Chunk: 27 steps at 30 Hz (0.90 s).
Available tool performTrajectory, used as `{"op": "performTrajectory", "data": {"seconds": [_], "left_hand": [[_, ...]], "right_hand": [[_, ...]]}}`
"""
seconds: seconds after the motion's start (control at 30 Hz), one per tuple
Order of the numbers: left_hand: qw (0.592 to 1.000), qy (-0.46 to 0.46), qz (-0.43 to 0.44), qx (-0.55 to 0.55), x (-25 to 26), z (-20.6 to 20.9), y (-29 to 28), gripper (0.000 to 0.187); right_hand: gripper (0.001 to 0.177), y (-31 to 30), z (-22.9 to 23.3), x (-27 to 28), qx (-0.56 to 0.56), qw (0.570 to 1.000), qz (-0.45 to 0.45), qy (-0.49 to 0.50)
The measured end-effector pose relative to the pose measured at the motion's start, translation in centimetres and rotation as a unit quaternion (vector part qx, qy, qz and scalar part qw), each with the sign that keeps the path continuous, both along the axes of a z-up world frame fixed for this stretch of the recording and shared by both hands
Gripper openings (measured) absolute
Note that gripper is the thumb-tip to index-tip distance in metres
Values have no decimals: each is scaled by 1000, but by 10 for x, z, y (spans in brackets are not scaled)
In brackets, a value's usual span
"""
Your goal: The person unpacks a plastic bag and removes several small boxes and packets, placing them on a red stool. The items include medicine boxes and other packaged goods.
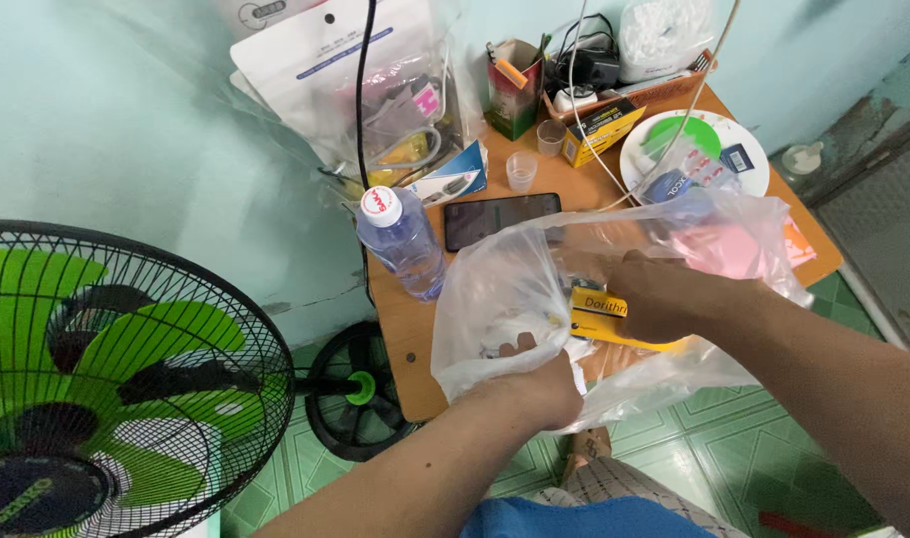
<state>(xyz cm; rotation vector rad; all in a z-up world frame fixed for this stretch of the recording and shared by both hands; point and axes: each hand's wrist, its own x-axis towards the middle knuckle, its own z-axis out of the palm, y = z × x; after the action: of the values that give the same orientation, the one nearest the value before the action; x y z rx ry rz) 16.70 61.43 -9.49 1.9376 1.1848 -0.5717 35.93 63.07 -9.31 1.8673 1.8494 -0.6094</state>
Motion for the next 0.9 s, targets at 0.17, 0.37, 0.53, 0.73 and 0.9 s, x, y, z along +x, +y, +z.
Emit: {"op": "performTrajectory", "data": {"seconds": [0.17,0.37,0.53,0.73,0.9], "left_hand": [[1000,1,-15,-15,-8,4,-4,50],[999,-44,31,-1,-18,3,-16,52],[1000,-10,28,-2,-25,16,-18,53],[997,2,74,22,-21,16,-18,60],[986,48,135,-88,-20,26,-15,57]], "right_hand": [[47,-3,1,1,22,1000,-1,18],[41,-6,4,-3,20,1000,0,4],[38,-11,5,-5,37,999,-22,34],[50,-14,17,0,3,999,-52,10],[58,-16,28,-3,23,997,-65,19]]}}
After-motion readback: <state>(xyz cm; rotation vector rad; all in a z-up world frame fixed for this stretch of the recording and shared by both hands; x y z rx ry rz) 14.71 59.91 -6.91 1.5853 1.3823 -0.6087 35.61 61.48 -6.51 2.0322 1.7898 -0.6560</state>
